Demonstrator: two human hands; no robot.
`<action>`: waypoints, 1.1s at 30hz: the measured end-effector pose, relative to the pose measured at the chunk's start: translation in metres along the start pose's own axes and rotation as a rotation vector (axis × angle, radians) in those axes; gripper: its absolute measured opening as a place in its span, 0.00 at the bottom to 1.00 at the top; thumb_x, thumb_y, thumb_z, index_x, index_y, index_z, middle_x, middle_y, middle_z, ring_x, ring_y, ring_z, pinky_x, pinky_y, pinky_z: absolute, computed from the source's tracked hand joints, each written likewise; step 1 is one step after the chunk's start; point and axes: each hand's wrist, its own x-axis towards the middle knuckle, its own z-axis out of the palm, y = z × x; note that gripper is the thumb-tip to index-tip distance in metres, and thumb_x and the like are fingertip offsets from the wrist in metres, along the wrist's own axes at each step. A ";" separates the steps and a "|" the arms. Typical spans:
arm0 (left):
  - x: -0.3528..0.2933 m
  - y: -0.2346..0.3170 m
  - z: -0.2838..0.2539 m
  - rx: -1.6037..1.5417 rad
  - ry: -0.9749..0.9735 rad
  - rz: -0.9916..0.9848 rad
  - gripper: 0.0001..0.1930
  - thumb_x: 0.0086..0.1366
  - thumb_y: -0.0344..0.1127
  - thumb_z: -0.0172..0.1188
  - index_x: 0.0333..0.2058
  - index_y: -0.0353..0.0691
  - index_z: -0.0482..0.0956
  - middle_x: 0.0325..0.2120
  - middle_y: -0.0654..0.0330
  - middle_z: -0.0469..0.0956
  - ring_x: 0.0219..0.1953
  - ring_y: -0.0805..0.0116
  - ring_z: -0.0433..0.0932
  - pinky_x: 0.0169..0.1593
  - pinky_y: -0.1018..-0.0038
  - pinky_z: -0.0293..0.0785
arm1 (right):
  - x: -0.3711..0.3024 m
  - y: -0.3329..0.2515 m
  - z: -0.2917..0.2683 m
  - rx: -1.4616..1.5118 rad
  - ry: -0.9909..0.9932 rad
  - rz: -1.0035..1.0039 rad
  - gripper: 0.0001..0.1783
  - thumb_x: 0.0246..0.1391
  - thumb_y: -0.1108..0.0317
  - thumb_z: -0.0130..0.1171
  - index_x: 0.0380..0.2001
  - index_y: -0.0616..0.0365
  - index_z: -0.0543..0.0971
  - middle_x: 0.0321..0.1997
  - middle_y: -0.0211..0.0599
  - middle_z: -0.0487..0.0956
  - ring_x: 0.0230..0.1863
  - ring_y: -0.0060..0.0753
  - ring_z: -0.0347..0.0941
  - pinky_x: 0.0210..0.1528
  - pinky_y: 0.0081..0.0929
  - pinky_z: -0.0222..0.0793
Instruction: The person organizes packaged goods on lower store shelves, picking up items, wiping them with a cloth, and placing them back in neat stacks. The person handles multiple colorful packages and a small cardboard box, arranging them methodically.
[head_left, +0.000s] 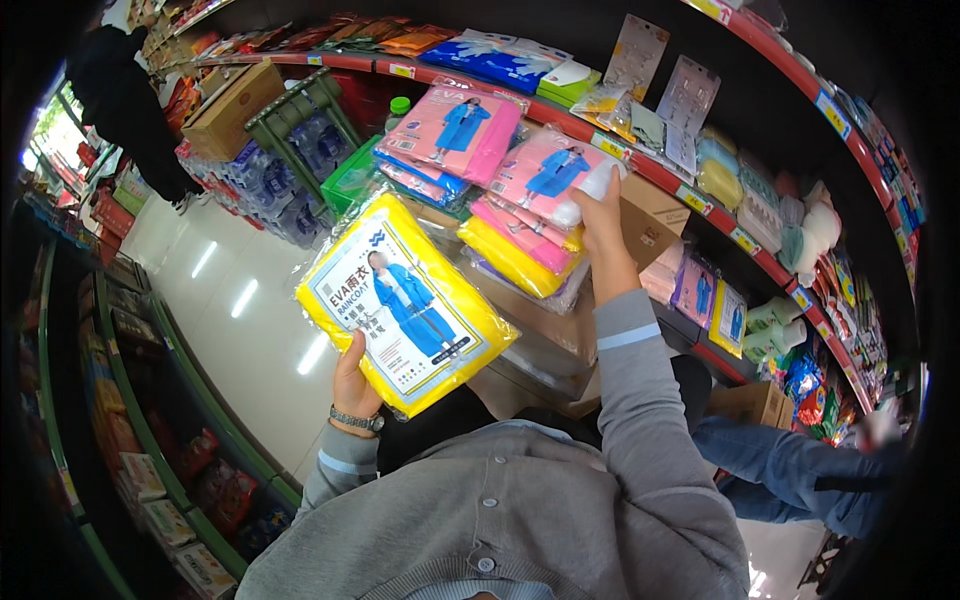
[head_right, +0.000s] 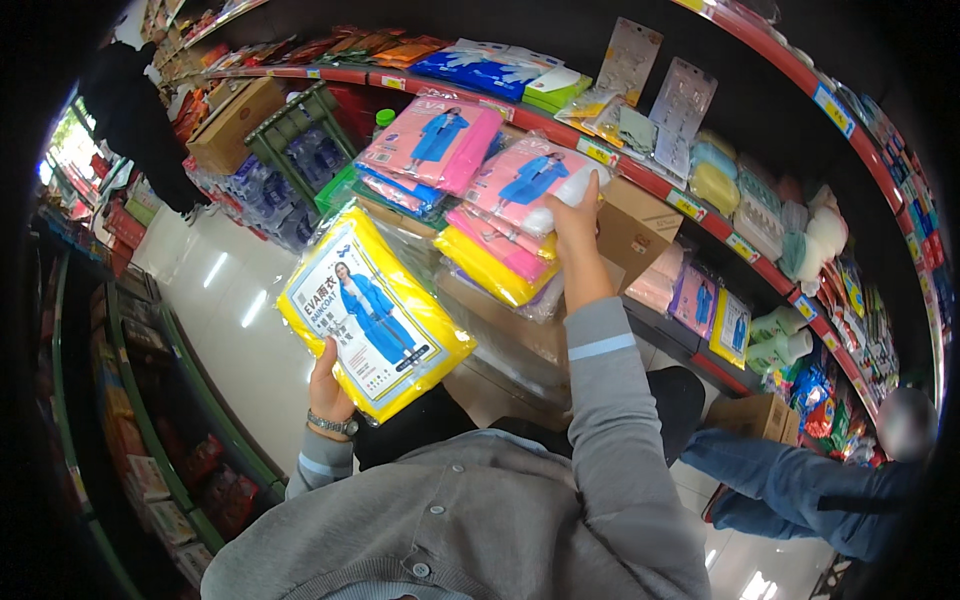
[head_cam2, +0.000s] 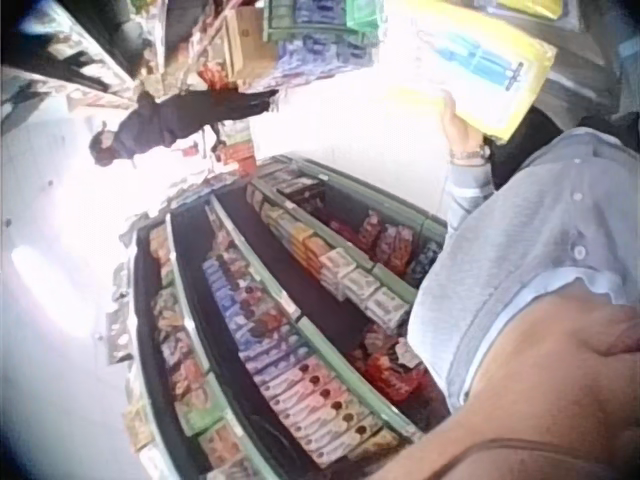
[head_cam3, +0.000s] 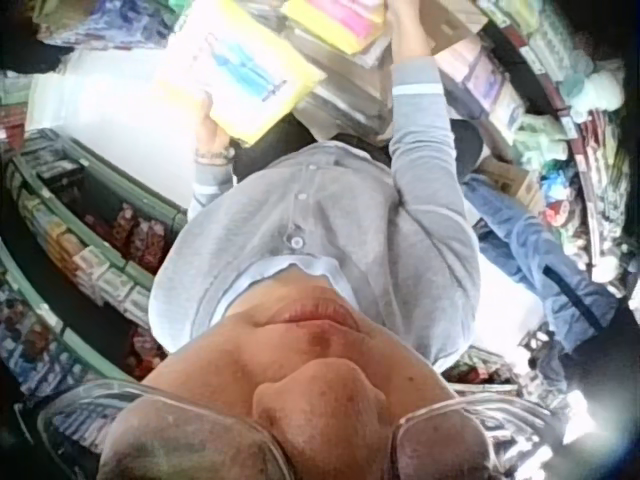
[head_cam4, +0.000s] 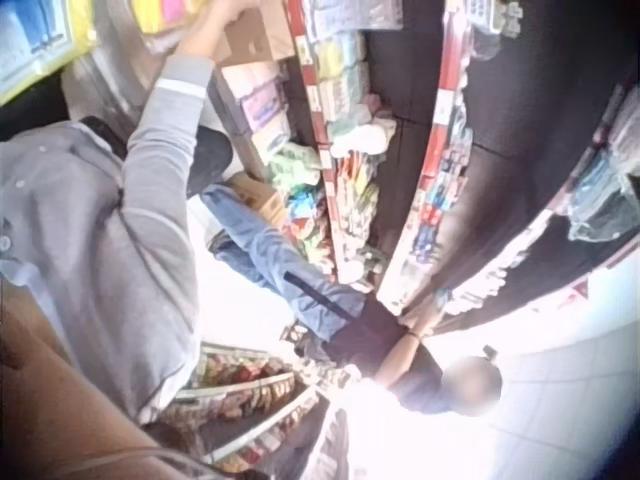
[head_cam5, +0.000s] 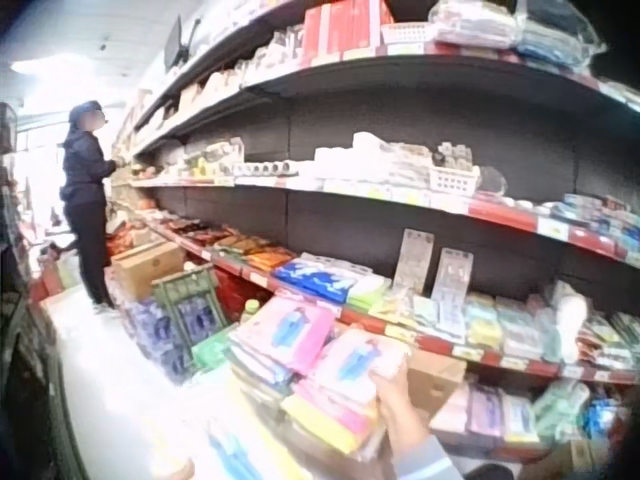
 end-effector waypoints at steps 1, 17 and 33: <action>0.004 -0.002 -0.004 -0.009 -0.009 -0.010 0.23 0.69 0.37 0.52 0.60 0.38 0.62 0.57 0.54 0.70 0.56 0.58 0.73 0.58 0.61 0.70 | -0.002 0.001 0.000 0.012 -0.005 0.004 0.46 0.41 0.83 0.63 0.66 0.57 0.59 0.59 0.45 0.68 0.53 0.38 0.69 0.50 0.31 0.71; 0.026 -0.004 -0.041 -0.132 -0.196 -0.140 0.25 0.70 0.40 0.50 0.62 0.37 0.59 0.58 0.51 0.68 0.58 0.52 0.70 0.61 0.55 0.66 | 0.038 -0.049 0.114 0.317 -0.283 0.035 0.34 0.51 0.81 0.60 0.61 0.55 0.64 0.55 0.42 0.72 0.52 0.34 0.71 0.53 0.29 0.71; 0.018 0.004 -0.054 -0.104 -0.207 -0.119 0.26 0.70 0.39 0.50 0.62 0.36 0.59 0.59 0.51 0.68 0.58 0.52 0.70 0.61 0.54 0.67 | -0.018 -0.011 -0.072 -0.430 -0.007 0.012 0.23 0.57 0.65 0.57 0.53 0.66 0.71 0.42 0.38 0.77 0.41 0.26 0.73 0.40 0.23 0.71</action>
